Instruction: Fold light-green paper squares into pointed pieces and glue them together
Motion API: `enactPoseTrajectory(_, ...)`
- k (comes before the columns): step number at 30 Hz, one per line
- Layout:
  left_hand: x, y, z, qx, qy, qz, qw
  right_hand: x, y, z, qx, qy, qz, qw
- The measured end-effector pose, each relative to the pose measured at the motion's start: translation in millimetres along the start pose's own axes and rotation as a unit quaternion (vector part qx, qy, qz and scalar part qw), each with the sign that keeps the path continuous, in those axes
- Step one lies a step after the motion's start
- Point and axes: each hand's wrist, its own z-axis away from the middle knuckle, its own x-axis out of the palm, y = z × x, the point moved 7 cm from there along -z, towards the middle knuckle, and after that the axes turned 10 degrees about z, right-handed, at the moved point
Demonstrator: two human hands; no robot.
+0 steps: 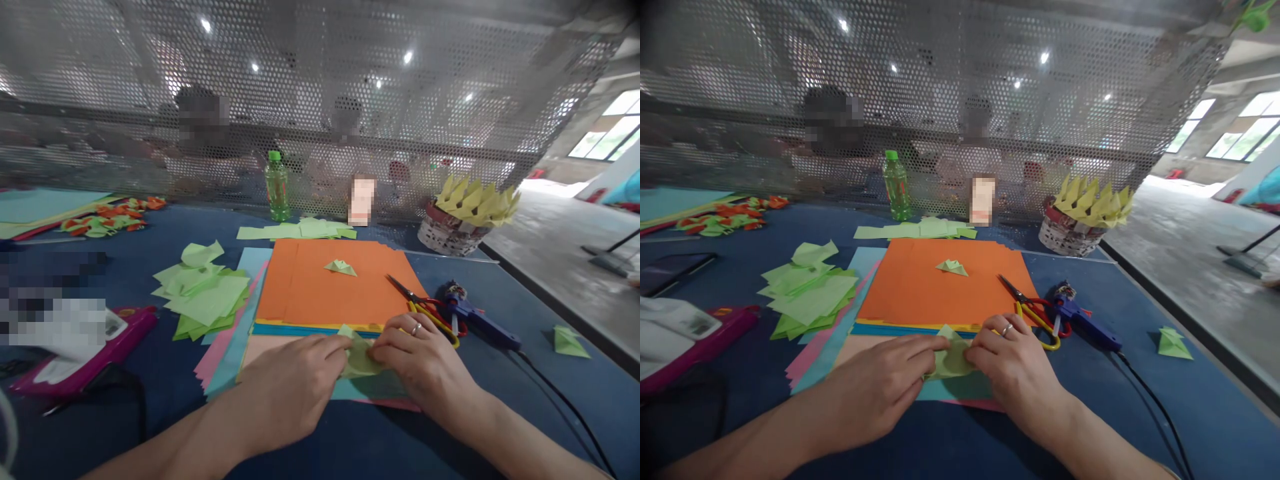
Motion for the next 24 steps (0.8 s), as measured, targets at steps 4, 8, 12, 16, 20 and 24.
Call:
enactPoseTrajectory(4,5.0,4.4,-0.5,0.023,-0.015,-0.048,0.998,2.1,0.5,1.4,0.004,-0.004,-0.006,1.000)
enactPoseTrajectory(8,8.9,5.8,-1.8,0.041,-0.017,-0.092,0.995,4.0,0.6,4.0,0.001,-0.016,-0.002,1.000)
enactPoseTrajectory(12,4.1,-0.2,-0.5,0.014,0.007,-0.086,0.996,2.9,0.0,4.7,-0.002,-0.010,-0.003,1.000)
enactPoseTrajectory(16,-13.6,-0.8,0.4,0.025,0.100,-0.069,0.992,-6.5,-0.3,2.3,0.001,0.034,0.012,0.999)
enactPoseTrajectory(20,-27.9,2.0,-0.2,0.090,0.193,-0.038,0.976,-14.5,1.7,0.6,0.005,0.079,0.076,0.994)
enactPoseTrajectory(24,-22.6,-11.9,-6.7,0.061,0.170,-0.041,0.983,-5.3,4.7,-1.3,-0.001,0.056,0.123,0.991)
